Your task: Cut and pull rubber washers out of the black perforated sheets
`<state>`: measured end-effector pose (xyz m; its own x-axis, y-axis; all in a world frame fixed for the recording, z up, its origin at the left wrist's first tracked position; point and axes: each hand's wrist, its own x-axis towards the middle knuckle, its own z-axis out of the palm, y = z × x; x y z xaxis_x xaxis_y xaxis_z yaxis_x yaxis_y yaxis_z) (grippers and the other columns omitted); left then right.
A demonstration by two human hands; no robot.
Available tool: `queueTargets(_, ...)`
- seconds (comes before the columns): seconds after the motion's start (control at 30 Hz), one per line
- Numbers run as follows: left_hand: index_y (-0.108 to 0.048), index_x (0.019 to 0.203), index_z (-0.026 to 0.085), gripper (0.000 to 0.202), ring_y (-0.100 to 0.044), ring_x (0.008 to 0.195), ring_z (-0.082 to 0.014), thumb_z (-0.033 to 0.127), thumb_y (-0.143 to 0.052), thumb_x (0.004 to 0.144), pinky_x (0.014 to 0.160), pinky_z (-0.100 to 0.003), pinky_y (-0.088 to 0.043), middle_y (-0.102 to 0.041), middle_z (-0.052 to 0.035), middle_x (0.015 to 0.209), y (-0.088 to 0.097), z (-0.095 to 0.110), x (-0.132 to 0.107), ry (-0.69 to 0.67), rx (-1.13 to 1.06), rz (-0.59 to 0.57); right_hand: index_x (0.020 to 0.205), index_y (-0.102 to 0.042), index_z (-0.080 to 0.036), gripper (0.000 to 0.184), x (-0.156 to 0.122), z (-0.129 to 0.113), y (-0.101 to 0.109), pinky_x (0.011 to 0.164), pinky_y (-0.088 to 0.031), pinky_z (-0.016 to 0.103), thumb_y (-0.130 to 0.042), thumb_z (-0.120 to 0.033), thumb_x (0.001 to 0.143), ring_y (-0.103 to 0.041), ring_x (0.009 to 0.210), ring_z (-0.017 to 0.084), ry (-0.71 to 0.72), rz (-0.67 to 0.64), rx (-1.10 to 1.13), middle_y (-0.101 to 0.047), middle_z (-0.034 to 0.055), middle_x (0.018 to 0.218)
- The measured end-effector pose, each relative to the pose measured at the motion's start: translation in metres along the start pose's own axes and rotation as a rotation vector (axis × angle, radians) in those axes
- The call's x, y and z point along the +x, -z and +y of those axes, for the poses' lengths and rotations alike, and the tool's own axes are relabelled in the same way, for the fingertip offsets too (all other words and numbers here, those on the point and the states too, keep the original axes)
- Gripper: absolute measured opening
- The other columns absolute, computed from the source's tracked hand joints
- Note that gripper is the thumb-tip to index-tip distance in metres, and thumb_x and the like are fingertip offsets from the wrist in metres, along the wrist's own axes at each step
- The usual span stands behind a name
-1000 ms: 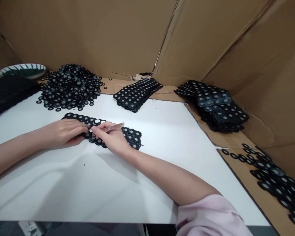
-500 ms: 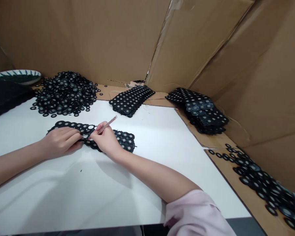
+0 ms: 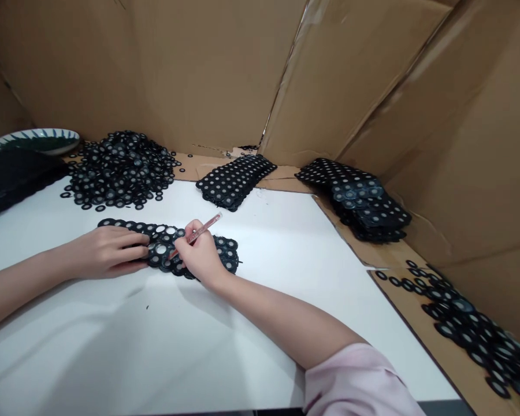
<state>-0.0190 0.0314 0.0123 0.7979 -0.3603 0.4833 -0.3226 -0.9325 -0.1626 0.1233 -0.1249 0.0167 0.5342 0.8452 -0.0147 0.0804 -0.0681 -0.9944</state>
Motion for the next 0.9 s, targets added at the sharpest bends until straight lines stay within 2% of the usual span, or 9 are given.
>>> queueTargets(0.1,-0.054,0.081,0.017,0.010,-0.056,0.064,-0.0136,0.026,-0.049,0.082,0.061,-0.028,-0.043,-0.062,-0.0042,0.081,-0.001,0.006,0.005,-0.004,0.151,-0.056,0.070,-0.030,-0.022,0.015,0.000,0.003,-0.002,0.035,-0.034,0.018,-0.044,-0.018,0.068,-0.042,0.037,0.008,0.012,-0.012,-0.033,-0.040,-0.0095,0.048)
queueTargets(0.23,-0.053,0.081,0.016,0.009,-0.057,0.071,-0.0148,0.018,-0.045,0.083,0.066,-0.029,-0.043,-0.062,-0.0046,0.080,-0.004,0.017,0.011,0.007,0.158,-0.042,0.072,-0.031,-0.022,0.016,0.001,0.006,-0.004,0.038,-0.036,0.020,-0.046,-0.022,0.069,-0.044,0.041,0.009,0.005,0.011,-0.049,-0.044,-0.0077,0.051)
queueTargets(0.33,-0.052,0.073,0.017,0.013,-0.055,0.066,-0.0131,0.015,-0.043,0.083,0.065,-0.027,-0.042,-0.059,-0.0028,0.071,-0.008,0.022,0.011,0.035,0.132,-0.010,0.073,-0.030,-0.022,0.017,0.002,0.006,-0.005,0.040,-0.033,0.020,-0.046,-0.024,0.070,-0.042,0.042,0.009,0.003,0.065,-0.094,-0.042,-0.0074,0.052)
queueTargets(0.43,-0.050,0.068,0.017,0.015,-0.052,0.061,-0.0126,0.014,-0.043,0.081,0.060,-0.026,-0.041,-0.055,-0.0012,0.062,-0.011,0.027,0.010,0.076,0.154,0.036,0.073,-0.030,-0.021,0.015,0.002,0.006,-0.008,0.046,-0.033,0.021,-0.044,-0.022,0.070,-0.040,0.048,0.009,0.103,0.096,-0.210,-0.037,-0.0068,0.057)
queueTargets(0.6,-0.043,0.058,0.017,0.020,-0.043,0.049,-0.0119,0.015,-0.047,0.078,0.050,-0.026,-0.035,-0.045,0.0015,0.051,-0.010,0.030,0.015,0.140,0.265,0.103,0.074,-0.031,-0.021,0.012,0.002,0.005,-0.010,0.050,-0.034,0.023,-0.042,-0.019,0.071,-0.039,0.051,0.010,0.185,0.006,-0.385,-0.038,-0.0058,0.058)
queueTargets(0.67,-0.043,0.060,0.017,0.018,-0.044,0.050,-0.0121,0.014,-0.046,0.077,0.050,-0.025,-0.035,-0.045,0.0014,0.052,-0.009,0.031,0.016,0.160,0.214,0.059,0.075,-0.031,-0.021,0.013,0.002,0.003,-0.007,0.049,-0.035,0.023,-0.043,-0.020,0.072,-0.041,0.050,0.010,0.175,-0.030,-0.326,-0.040,-0.0062,0.057)
queueTargets(0.77,-0.050,0.077,0.016,0.008,-0.049,0.057,-0.0127,0.012,-0.042,0.078,0.053,-0.025,-0.037,-0.052,-0.0001,0.062,-0.005,0.031,0.014,0.181,0.043,-0.058,0.076,-0.028,-0.022,0.015,0.006,-0.001,0.000,0.045,-0.039,0.022,-0.042,-0.024,0.077,-0.046,0.045,0.010,0.128,-0.005,-0.101,-0.043,-0.0080,0.053)
queueTargets(0.83,-0.050,0.084,0.017,0.012,-0.051,0.061,-0.0133,0.012,-0.040,0.079,0.056,-0.026,-0.038,-0.053,-0.0005,0.067,-0.003,0.031,0.013,0.131,-0.023,-0.167,0.077,-0.026,-0.023,0.017,0.009,-0.003,0.004,0.043,-0.041,0.022,-0.043,-0.027,0.078,-0.048,0.044,0.011,0.107,0.044,0.010,-0.045,-0.0085,0.052)
queueTargets(0.9,-0.049,0.080,0.018,0.010,-0.049,0.062,-0.0144,0.013,-0.040,0.078,0.057,-0.027,-0.038,-0.052,-0.0002,0.067,0.001,0.030,0.013,0.040,-0.048,-0.304,0.077,-0.027,-0.023,0.019,0.012,-0.003,0.005,0.042,-0.043,0.022,-0.045,-0.029,0.078,-0.051,0.045,0.011,0.090,0.026,0.026,-0.047,-0.0077,0.053)
